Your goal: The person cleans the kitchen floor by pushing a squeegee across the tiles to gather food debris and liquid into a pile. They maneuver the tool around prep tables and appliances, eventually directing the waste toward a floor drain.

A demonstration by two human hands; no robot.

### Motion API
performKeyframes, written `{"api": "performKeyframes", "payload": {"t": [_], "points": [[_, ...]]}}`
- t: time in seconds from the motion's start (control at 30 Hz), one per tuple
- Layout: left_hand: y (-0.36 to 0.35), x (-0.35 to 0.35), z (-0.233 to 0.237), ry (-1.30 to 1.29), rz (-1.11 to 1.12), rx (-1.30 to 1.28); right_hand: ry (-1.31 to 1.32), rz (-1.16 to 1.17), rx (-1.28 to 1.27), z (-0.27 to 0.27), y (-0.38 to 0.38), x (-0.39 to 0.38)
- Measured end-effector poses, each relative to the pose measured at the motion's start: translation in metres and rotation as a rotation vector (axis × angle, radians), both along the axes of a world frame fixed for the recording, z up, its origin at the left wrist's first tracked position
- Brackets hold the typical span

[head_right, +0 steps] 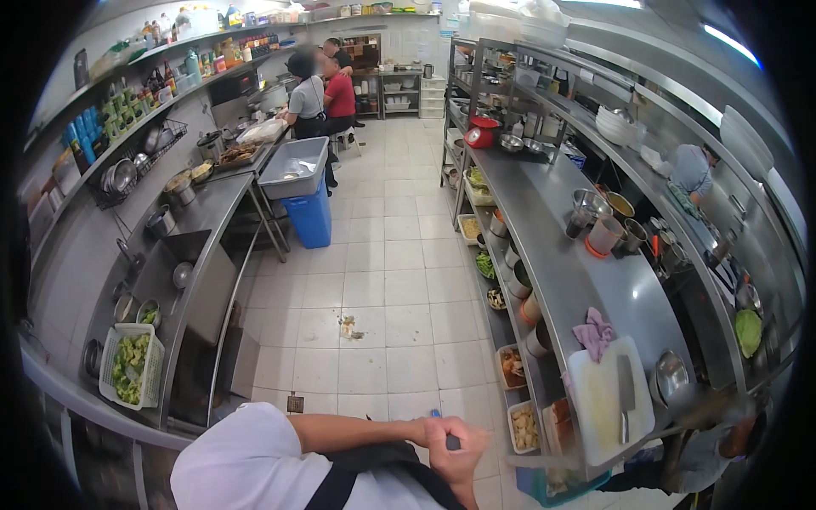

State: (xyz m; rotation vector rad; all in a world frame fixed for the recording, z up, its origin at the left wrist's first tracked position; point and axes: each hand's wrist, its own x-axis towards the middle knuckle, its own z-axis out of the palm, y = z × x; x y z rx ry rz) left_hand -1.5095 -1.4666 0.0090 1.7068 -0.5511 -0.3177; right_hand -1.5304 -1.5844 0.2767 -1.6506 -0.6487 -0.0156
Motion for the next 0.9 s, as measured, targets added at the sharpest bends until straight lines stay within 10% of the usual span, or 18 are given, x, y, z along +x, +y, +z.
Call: {"api": "performKeyframes", "payload": {"t": [0.53,0.9], "points": [[0.000,0.036,0.037,0.161,0.084,0.423,0.112,-0.113,0.268,-0.053,-0.006,0.047],[0.170,0.019,-0.050,0.201,0.186,0.635,-0.122,0.943,0.412,0.083,0.131,0.048]]}}
